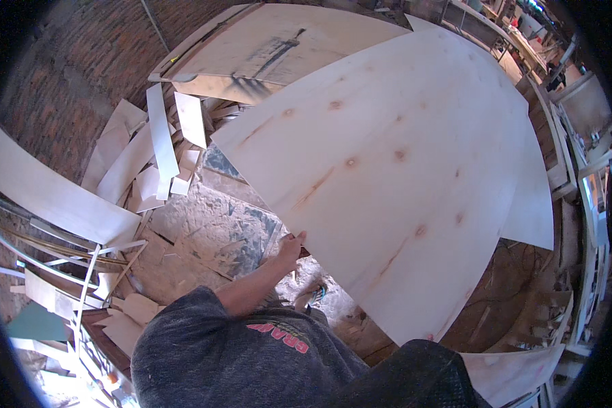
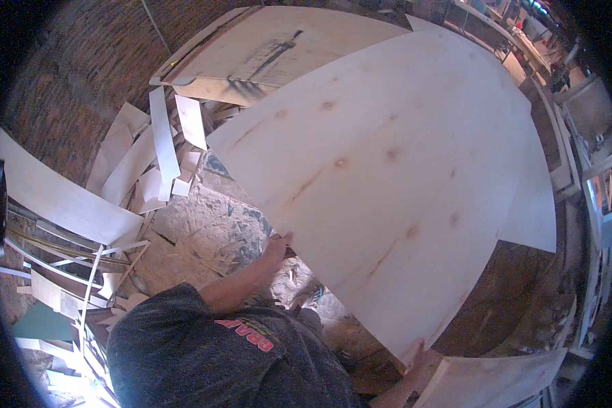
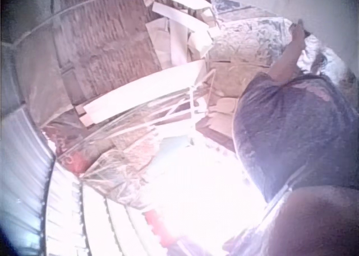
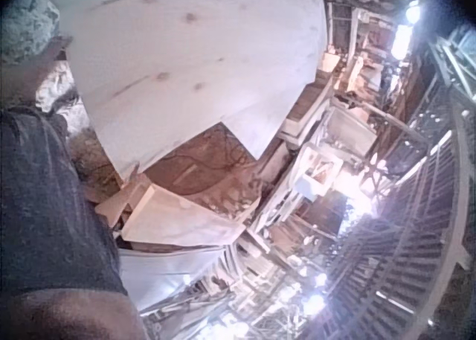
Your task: The person measures and marks a large sheet of plywood with a tape measure and pen. They then use a hammer to tap a wooden plank into place and reposition the plywood sheet.
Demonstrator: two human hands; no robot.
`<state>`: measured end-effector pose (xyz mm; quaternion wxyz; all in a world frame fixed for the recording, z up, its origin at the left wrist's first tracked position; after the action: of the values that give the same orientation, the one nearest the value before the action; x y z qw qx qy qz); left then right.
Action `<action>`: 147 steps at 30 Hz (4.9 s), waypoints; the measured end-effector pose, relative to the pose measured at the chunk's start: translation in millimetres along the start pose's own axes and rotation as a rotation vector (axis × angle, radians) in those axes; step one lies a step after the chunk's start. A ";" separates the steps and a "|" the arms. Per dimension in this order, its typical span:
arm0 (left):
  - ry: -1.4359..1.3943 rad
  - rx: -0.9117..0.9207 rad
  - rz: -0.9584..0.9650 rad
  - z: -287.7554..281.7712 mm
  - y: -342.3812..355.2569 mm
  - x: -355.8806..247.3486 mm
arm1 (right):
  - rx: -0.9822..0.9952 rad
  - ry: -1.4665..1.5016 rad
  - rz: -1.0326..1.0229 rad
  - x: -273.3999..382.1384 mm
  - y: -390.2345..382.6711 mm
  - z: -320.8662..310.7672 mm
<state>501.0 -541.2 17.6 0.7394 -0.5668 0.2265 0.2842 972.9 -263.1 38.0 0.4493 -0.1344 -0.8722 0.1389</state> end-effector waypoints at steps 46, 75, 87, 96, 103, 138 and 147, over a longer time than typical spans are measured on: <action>0.230 0.830 -0.595 -148.6 -178.8 92.6 | 0.791 0.205 0.456 24.7 -241.7 46.4; -0.176 0.052 -0.002 -159.6 -232.2 -4.7 | 0.979 0.900 0.135 198.0 -9.4 198.8; -0.130 -0.530 0.124 -230.7 -236.0 11.9 | 0.856 0.771 0.141 153.2 -85.8 208.6; 0.556 -0.938 0.352 -309.6 -275.8 0.7 | 0.866 0.777 0.202 109.8 -189.0 163.3; 0.576 -1.042 0.437 -317.9 -294.1 -10.7 | 0.802 0.612 0.236 89.2 -210.1 130.2; 1.015 -0.867 0.426 -514.6 -63.6 -287.0 | 0.877 0.701 0.501 98.7 -451.0 308.8; 0.441 -1.097 0.862 -547.7 -85.6 -266.3 | 0.982 0.663 0.719 95.4 -463.6 342.0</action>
<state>356.0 -1131.1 113.8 0.1087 -0.7602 0.3981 0.5017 587.9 -699.5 86.8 0.6268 -0.2315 -0.4263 0.6097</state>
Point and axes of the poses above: each hand's wrist, its own y-axis towards the middle knuckle, its own z-axis out of the palm, x = y × z, the point moved 1 cm from there along y, towards the middle knuckle, and after that the axes turned 3 degrees about -x, right-handed, at the moved point
